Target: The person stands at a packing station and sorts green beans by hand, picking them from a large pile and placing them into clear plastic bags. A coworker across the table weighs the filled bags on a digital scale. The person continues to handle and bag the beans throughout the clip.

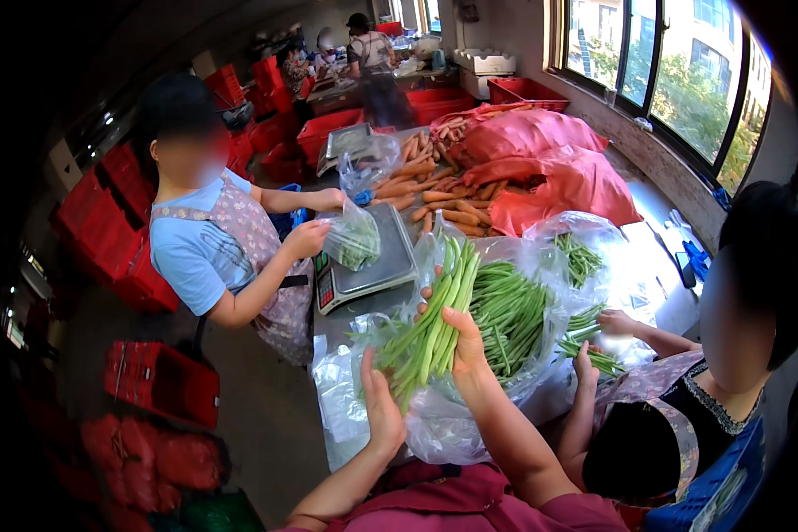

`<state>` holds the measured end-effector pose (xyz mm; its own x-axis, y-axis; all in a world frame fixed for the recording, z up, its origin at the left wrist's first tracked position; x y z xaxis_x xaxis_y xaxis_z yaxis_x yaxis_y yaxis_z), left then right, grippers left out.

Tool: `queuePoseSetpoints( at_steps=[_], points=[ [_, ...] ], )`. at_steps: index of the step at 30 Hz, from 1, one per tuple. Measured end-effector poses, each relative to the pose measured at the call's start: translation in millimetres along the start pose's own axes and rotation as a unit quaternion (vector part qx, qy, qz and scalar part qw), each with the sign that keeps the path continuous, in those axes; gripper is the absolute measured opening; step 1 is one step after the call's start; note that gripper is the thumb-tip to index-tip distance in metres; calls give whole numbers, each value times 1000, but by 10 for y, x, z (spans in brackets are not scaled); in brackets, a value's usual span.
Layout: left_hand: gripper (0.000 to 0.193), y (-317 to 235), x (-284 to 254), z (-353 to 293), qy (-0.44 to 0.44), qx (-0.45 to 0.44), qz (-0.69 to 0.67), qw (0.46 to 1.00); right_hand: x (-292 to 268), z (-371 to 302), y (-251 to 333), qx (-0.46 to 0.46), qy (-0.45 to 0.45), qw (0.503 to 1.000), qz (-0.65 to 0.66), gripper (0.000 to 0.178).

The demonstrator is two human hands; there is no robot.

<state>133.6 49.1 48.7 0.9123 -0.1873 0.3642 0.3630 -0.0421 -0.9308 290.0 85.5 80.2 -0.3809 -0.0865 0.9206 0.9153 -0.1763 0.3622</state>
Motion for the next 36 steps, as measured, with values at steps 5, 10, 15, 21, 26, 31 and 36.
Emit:
queuePoseSetpoints(
  at_steps=[5,10,15,21,26,31,36],
  points=[
    [60,-47,59,21,66,66,0,996,-6,-50,-112,36,10,999,7,79],
    [65,-240,233,58,87,123,68,986,-110,-96,-294,102,15,994,37,77],
    [64,-212,189,61,175,213,126,953,69,-113,-257,87,53,993,62,75],
    [82,-97,6,-277,186,136,47,972,210,-213,-196,115,168,953,225,84],
    [133,193,-65,-473,211,113,112,964,212,-215,-222,115,189,944,243,88],
    [142,147,-32,-521,271,196,186,924,182,-226,-279,117,198,952,202,91],
    [140,149,-66,-609,277,228,268,894,200,-229,-268,108,179,959,191,91]
  ],
)
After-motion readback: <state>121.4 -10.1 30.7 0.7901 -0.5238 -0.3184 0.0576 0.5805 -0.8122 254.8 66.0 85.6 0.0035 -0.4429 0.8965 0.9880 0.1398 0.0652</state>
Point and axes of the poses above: each hand's wrist, its own z-axis towards the middle knuckle, its own x-axis out of the palm, y = z × x, the point moved 6 cm from there along z, towards the middle knuckle, and after that the axes turned 6 degrees about x, right-handed, at the moved point
